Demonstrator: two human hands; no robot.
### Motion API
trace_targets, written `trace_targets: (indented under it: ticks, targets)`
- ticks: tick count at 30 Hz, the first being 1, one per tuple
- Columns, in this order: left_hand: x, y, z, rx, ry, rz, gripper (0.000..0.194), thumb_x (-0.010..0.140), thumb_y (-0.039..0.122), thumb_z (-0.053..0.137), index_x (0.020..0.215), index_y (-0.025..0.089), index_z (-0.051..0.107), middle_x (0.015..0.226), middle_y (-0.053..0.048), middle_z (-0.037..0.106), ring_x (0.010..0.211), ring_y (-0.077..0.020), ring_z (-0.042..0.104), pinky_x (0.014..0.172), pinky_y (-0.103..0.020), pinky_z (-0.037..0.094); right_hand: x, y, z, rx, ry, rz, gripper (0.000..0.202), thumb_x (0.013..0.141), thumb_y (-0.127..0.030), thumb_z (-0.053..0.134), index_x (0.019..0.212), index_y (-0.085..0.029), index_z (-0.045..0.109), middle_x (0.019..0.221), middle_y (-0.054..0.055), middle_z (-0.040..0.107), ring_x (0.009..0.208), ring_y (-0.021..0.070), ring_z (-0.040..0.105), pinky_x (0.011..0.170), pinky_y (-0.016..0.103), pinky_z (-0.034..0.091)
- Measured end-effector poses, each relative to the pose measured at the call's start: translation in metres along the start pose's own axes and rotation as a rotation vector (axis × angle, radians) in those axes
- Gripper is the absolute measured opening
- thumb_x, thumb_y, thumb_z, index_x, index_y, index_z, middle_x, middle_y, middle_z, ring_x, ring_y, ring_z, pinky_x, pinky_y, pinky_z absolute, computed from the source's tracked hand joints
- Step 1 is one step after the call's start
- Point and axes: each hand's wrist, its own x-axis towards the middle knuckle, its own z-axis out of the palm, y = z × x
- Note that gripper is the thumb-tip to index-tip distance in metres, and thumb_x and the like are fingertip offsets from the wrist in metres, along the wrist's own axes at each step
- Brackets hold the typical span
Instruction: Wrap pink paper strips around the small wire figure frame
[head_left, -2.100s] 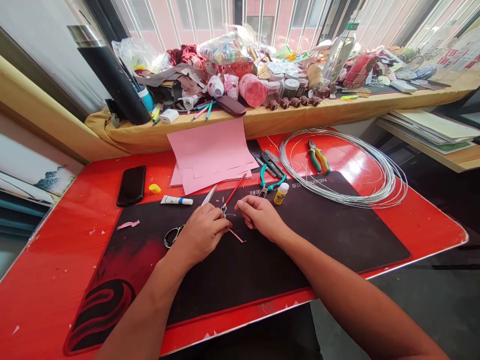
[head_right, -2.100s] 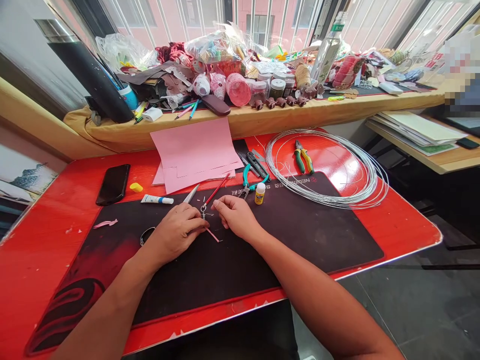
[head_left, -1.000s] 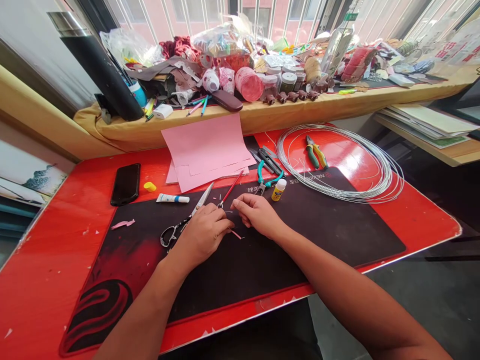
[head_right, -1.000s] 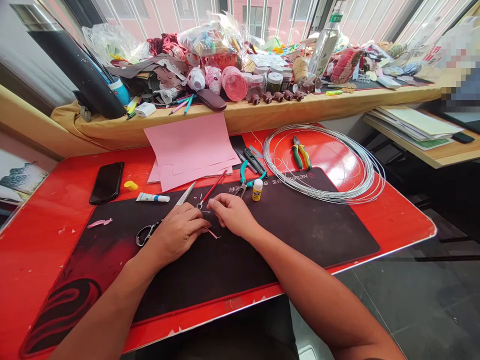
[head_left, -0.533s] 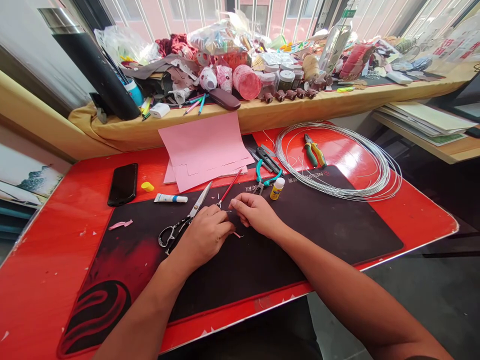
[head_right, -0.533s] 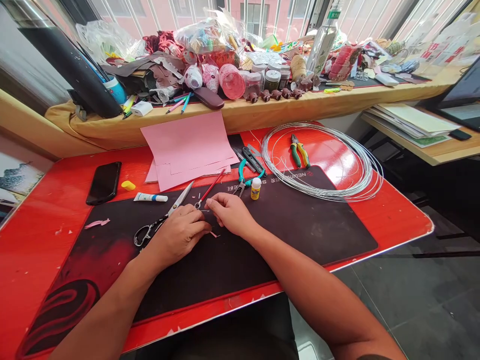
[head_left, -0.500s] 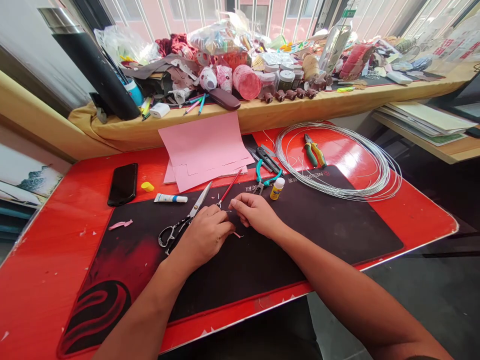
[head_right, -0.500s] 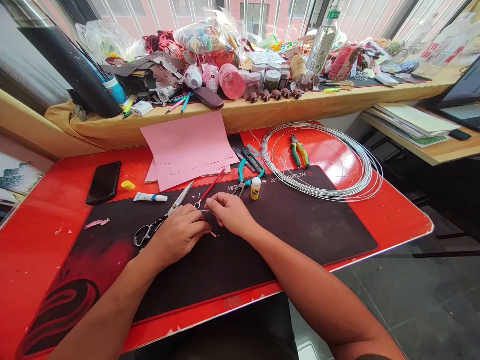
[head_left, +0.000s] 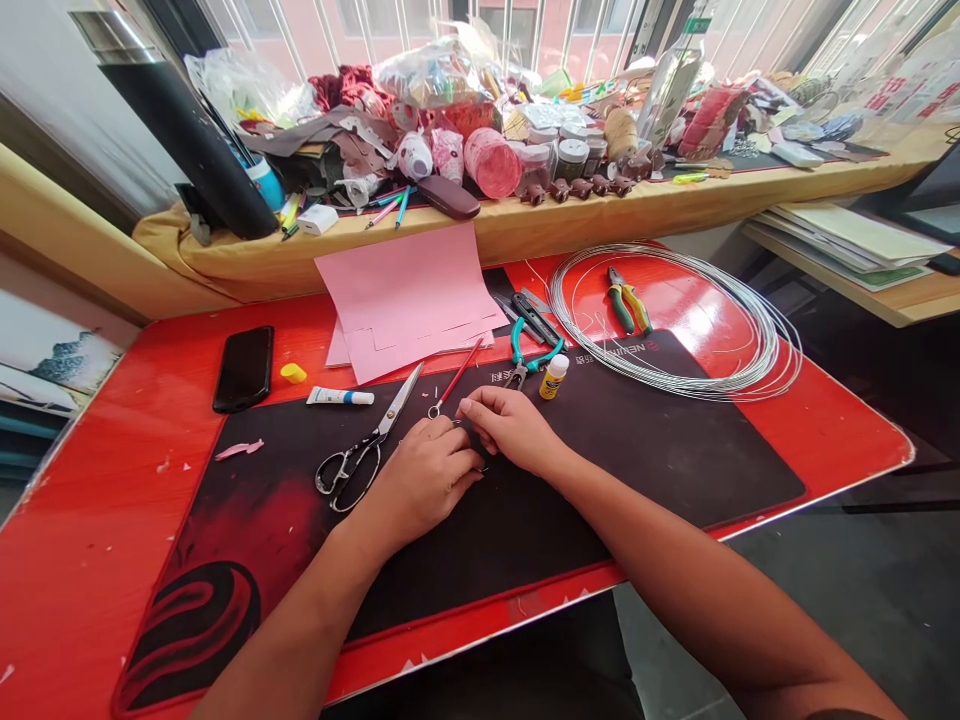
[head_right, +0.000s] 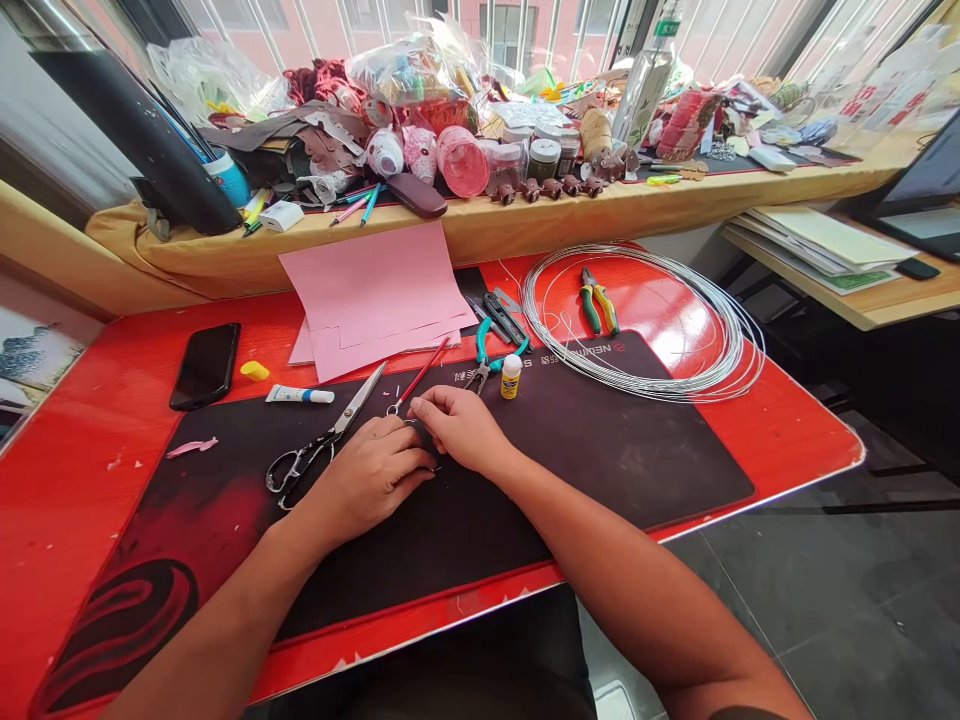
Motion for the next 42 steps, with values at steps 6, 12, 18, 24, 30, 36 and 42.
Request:
trace_targets:
  ticks: [6, 12, 18, 24, 30, 36, 42]
  targets:
    - [0.002, 0.001, 0.002, -0.003, 0.012, 0.016, 0.017, 0.104, 0.023, 0.058, 0.101, 0.022, 0.074, 0.1, -0.006, 0.071, 0.098, -0.0258, 0.058, 0.089, -0.043, 0.044, 0.0, -0.001, 0.001, 0.006, -0.007, 0.001, 0.028, 0.097, -0.043, 0.06, 0.086, -0.018, 0.066, 0.051, -0.008, 0.048, 0.045, 0.0108, 0.043, 0.048, 0.025, 0.036]
    - [0.004, 0.005, 0.007, 0.01, 0.031, -0.001, 0.017, 0.104, 0.022, 0.058, 0.098, 0.021, 0.074, 0.099, -0.006, 0.072, 0.097, -0.0258, 0.059, 0.088, -0.043, 0.045, -0.001, -0.001, 0.002, 0.002, -0.008, 0.001, 0.029, 0.096, -0.044, 0.06, 0.085, -0.018, 0.066, 0.052, -0.007, 0.049, 0.045, 0.0109, 0.043, 0.048, 0.025, 0.036]
    - [-0.003, -0.009, -0.01, -0.035, 0.092, -0.035, 0.017, 0.104, 0.032, 0.062, 0.106, 0.021, 0.075, 0.092, -0.005, 0.072, 0.089, -0.0235, 0.061, 0.083, -0.04, 0.046, 0.0, 0.002, 0.0, 0.0, 0.014, 0.016, 0.031, 0.096, -0.049, 0.061, 0.087, -0.019, 0.066, 0.052, -0.008, 0.049, 0.044, 0.0109, 0.043, 0.049, 0.025, 0.037]
    - [-0.027, -0.048, -0.052, -0.113, 0.322, -0.376, 0.019, 0.103, 0.033, 0.062, 0.098, 0.023, 0.076, 0.094, -0.004, 0.074, 0.093, -0.0223, 0.064, 0.088, -0.037, 0.049, 0.003, 0.005, -0.001, 0.043, 0.074, -0.006, 0.031, 0.095, -0.049, 0.06, 0.088, -0.02, 0.065, 0.054, -0.008, 0.048, 0.045, 0.0108, 0.045, 0.049, 0.024, 0.036]
    - [-0.039, -0.062, -0.051, -0.109, 0.15, -0.431, 0.019, 0.099, 0.04, 0.064, 0.094, 0.026, 0.077, 0.1, -0.004, 0.074, 0.1, -0.0256, 0.064, 0.093, -0.04, 0.048, 0.003, 0.007, 0.0, 0.065, 0.067, -0.009, 0.031, 0.094, -0.05, 0.061, 0.086, -0.02, 0.064, 0.054, -0.008, 0.046, 0.045, 0.0104, 0.044, 0.048, 0.024, 0.034]
    - [-0.039, -0.062, -0.046, -0.115, 0.035, -0.398, 0.016, 0.096, 0.039, 0.066, 0.097, 0.025, 0.075, 0.1, -0.005, 0.073, 0.103, -0.0269, 0.063, 0.097, -0.044, 0.048, 0.003, 0.005, 0.0, 0.034, 0.072, -0.001, 0.033, 0.095, -0.051, 0.061, 0.086, -0.02, 0.064, 0.053, -0.008, 0.047, 0.044, 0.0105, 0.043, 0.048, 0.025, 0.033]
    - [-0.041, -0.067, -0.043, -0.105, -0.005, -0.414, 0.011, 0.095, 0.033, 0.067, 0.096, 0.025, 0.075, 0.1, -0.005, 0.071, 0.103, -0.0277, 0.062, 0.096, -0.045, 0.049, 0.003, 0.005, 0.0, 0.052, 0.071, 0.006, 0.034, 0.094, -0.053, 0.063, 0.085, -0.02, 0.063, 0.055, -0.008, 0.046, 0.044, 0.0106, 0.044, 0.048, 0.025, 0.033]
